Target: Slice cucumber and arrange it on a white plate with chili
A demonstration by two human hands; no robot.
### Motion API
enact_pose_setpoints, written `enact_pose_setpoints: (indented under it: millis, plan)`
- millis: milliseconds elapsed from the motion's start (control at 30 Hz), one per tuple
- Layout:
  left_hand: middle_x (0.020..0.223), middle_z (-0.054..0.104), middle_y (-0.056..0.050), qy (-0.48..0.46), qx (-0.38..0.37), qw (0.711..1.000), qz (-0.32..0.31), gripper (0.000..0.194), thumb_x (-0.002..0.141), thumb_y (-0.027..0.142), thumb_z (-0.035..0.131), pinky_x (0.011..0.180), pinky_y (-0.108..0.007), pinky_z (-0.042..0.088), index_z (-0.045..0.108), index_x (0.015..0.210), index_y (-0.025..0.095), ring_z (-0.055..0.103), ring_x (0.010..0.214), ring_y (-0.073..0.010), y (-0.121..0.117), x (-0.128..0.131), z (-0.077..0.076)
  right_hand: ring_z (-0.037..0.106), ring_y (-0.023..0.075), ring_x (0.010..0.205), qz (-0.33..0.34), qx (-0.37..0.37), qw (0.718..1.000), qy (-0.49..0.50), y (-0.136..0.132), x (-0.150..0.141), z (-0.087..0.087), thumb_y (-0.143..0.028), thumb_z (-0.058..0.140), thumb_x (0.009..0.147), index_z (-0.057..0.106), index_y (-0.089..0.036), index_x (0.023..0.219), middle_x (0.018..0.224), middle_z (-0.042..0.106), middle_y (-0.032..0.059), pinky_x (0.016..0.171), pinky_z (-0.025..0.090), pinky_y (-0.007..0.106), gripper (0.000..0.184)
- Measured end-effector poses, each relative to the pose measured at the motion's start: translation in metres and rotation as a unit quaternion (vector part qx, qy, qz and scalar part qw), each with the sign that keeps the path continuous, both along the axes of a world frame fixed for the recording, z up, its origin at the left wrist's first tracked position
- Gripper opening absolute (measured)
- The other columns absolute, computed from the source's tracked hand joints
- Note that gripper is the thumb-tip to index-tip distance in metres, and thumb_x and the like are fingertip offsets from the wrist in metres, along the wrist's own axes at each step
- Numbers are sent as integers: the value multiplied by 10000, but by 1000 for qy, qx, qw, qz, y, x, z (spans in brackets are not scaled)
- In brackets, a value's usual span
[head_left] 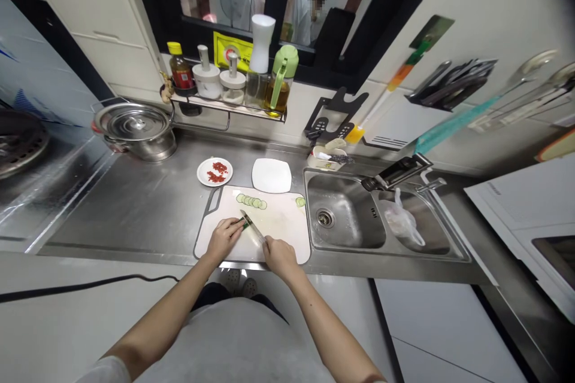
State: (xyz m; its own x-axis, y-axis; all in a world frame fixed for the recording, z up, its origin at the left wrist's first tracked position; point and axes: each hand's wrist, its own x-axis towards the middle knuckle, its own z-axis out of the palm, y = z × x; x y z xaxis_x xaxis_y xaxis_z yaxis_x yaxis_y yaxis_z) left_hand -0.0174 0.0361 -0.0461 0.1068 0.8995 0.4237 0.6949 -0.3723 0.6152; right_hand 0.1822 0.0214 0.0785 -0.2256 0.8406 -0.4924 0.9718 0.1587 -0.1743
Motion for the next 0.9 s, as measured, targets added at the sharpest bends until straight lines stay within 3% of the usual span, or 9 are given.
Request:
enact_pose_setpoints:
  millis: [567, 900]
  plan:
    - [1036, 666, -63, -11, -2, 1000, 6, 275, 905, 275, 513, 900, -368, 509, 676, 1125, 264, 594, 990, -186, 0, 1, 1, 639, 244, 946, 15, -24, 1000, 1, 2, -3, 5, -261, 328, 951, 579, -179, 1128, 991, 691, 135, 753, 417, 326, 318]
    - [1049, 674, -63, -23, -12, 1000, 0, 267, 902, 276, 516, 901, -378, 510, 677, 1113, 254, 596, 995, -186, 2, 1, 2, 652, 245, 933, 27, -27, 999, -2, 12, -11, -2, -241, 335, 948, 573, -169, 1112, 979, 691, 145, 726, 427, 323, 297]
